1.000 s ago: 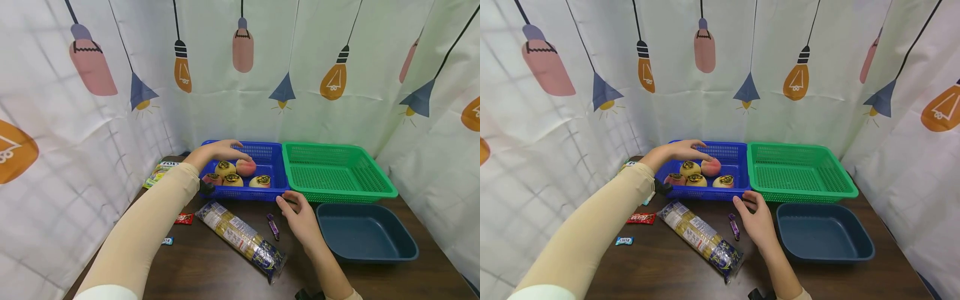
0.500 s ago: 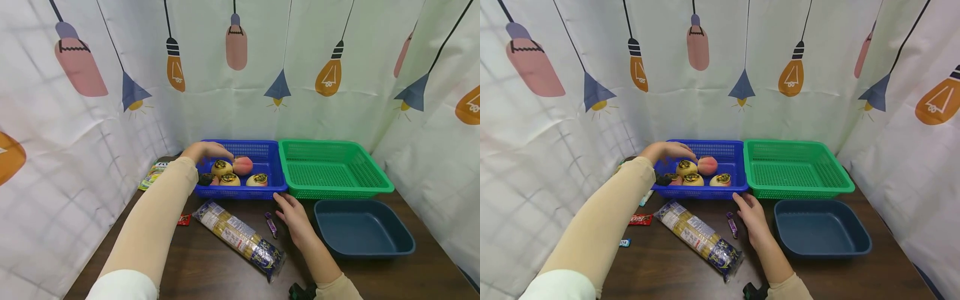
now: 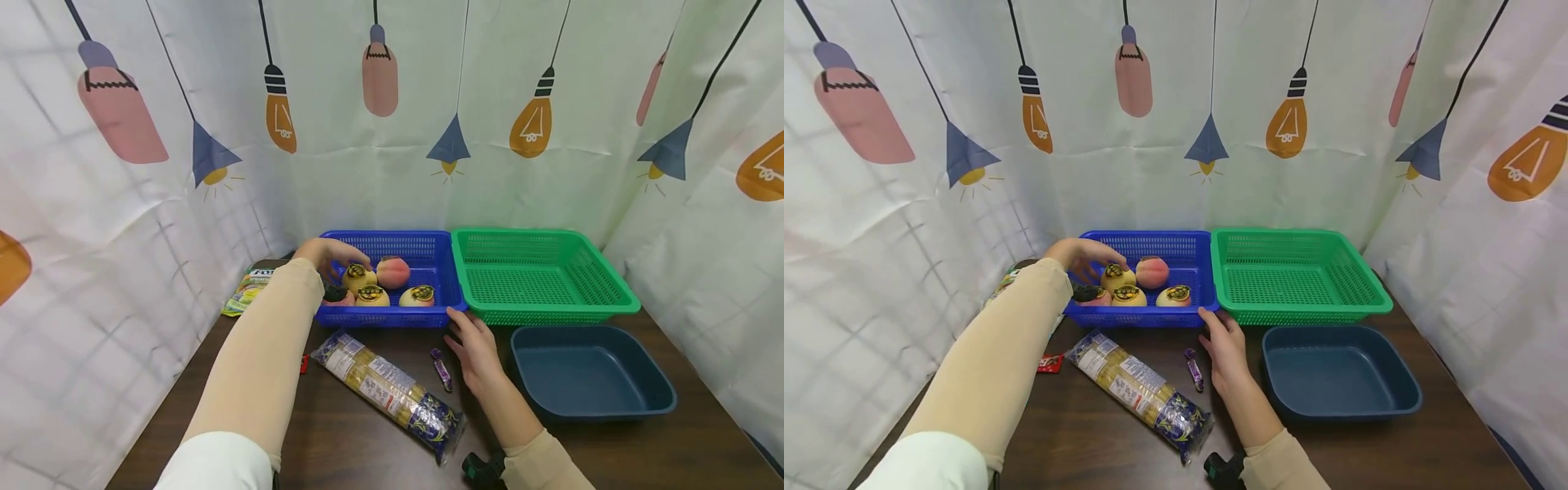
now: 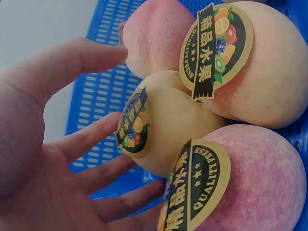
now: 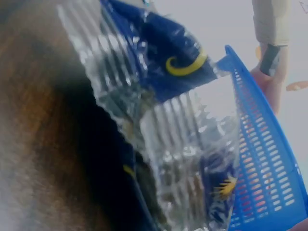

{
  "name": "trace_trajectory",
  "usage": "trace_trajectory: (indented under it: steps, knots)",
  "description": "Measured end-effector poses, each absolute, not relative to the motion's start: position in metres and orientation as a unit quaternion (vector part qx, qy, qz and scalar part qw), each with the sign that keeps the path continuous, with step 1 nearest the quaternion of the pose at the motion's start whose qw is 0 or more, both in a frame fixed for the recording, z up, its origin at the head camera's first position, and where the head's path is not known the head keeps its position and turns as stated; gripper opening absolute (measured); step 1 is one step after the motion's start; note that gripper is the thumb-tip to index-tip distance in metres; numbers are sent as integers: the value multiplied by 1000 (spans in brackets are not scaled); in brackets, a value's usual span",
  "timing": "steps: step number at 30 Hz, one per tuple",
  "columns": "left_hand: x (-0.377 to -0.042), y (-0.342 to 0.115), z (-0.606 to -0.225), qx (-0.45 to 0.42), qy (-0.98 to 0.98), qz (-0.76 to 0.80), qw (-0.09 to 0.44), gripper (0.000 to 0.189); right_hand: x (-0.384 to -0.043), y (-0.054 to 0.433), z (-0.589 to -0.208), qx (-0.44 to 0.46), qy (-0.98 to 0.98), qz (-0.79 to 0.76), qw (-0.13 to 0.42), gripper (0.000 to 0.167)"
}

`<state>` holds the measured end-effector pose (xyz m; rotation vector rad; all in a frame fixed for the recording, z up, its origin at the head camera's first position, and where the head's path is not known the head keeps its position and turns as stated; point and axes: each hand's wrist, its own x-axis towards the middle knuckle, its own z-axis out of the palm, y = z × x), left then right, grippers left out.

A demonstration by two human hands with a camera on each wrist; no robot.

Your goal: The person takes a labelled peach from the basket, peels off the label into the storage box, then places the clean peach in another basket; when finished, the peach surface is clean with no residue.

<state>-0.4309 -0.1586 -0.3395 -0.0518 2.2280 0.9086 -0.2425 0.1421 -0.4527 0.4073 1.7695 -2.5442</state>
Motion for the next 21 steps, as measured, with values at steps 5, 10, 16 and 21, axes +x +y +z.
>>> trace_trajectory:
  steps: [5, 10, 16, 21]
  knots:
    - [-434, -162, -349, -20, 863, 344, 369, 104, -248, 134, -455, 139, 542, -829, -1, 80]
    - [-437, -160, -353, -20, 862, 332, 382, 94, -251, 129, -458, 144, 526, -838, 0, 78]
    - [-444, -151, -353, 5, 879, 271, 392, 88, -256, 132, -459, 158, 509, -846, -9, 79]
    - [-449, -143, -354, 9, 888, 238, 393, 82, -257, 134, -461, 164, 514, -842, -18, 77]
